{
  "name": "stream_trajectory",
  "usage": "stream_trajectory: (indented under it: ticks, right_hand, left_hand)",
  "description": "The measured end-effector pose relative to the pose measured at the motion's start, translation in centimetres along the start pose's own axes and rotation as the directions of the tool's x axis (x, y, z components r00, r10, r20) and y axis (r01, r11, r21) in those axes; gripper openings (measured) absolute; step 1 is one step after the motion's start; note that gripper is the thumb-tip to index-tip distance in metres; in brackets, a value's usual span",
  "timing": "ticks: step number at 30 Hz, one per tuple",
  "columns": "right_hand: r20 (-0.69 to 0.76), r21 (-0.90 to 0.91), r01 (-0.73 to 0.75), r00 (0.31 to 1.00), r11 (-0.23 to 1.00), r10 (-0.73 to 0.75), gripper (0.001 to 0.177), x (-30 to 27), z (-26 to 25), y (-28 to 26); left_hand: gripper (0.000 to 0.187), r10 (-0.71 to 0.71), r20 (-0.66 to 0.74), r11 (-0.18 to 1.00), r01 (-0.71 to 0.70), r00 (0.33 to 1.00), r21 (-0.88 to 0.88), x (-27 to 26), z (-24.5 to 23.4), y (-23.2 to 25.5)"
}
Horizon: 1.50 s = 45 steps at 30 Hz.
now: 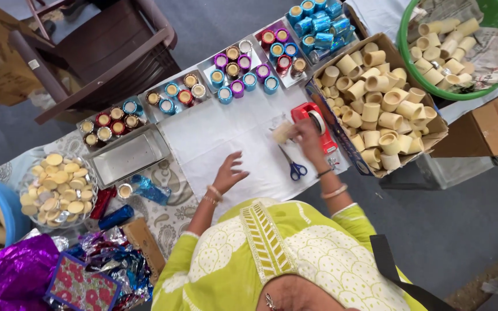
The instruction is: Wrapping small clay cups with decorative foil paper and securing them with tape.
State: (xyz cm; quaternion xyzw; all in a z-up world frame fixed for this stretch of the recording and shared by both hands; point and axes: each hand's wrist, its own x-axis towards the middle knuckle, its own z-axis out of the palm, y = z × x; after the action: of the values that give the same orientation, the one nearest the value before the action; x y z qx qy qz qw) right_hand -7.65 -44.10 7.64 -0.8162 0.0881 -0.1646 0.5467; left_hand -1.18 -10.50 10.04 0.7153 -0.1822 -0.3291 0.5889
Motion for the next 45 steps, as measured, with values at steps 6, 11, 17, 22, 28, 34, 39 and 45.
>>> stream_trajectory:
  ticks: [6, 11, 17, 22, 28, 34, 39, 45]
  right_hand:
    - [0.324, 0.162, 0.040, 0.942, 0.986, -0.091, 0.025, -1.9, 9.0, -9.3]
    - [0.093, -0.535, 0.137, 0.990, 0.834, -0.103, 0.043, 0.0, 6.5, 0.1]
    - [0.101, -0.429, -0.045, 0.990, 0.902, 0.098, 0.039, 2.2, 6.6, 4.0]
    - [0.117, 0.179, -0.002, 0.993, 0.984, -0.019, 0.037, 0.4, 11.6, -8.2]
    - [0.479, 0.146, -0.054, 0.877, 0.988, -0.023, 0.031, -0.7, 11.5, -12.6]
    - [0.626, 0.020, 0.572, 0.633, 0.820, -0.456, 0.041, -0.8, 11.7, -11.1]
    - [0.328, 0.029, -0.349, 0.889, 0.937, 0.321, 0.035, -1.0, 14.4, -9.5]
    - [0.571, 0.735, -0.654, 0.740, 0.180, 0.355, 0.023, 0.6, 11.8, -5.7]
  left_hand:
    - [0.063, 0.007, 0.027, 0.991, -0.004, 1.000, -0.132, 2.8, 0.5, -0.6]
    - [0.048, 0.045, -0.127, 0.997, -0.036, 0.991, 0.065, 1.2, -0.8, 1.1]
    - [0.050, 0.163, -0.179, 0.975, -0.130, 0.970, 0.181, 0.9, -1.4, 1.7]
    - [0.047, 0.133, -0.254, 0.966, -0.068, 0.958, 0.248, 1.8, -0.6, 1.4]
    - [0.046, 0.157, -0.237, 0.916, -0.052, 0.959, 0.398, 0.8, -2.0, 2.8]
    - [0.036, 0.000, -0.113, 0.963, 0.031, 0.994, 0.267, 0.7, -1.3, 3.2]
    - [0.033, 0.496, -0.156, 0.524, -0.152, 0.854, 0.838, 0.1, -1.9, 3.3]
    - [0.036, 0.544, -0.336, 0.675, -0.163, 0.769, 0.719, 0.6, -2.7, 3.4]
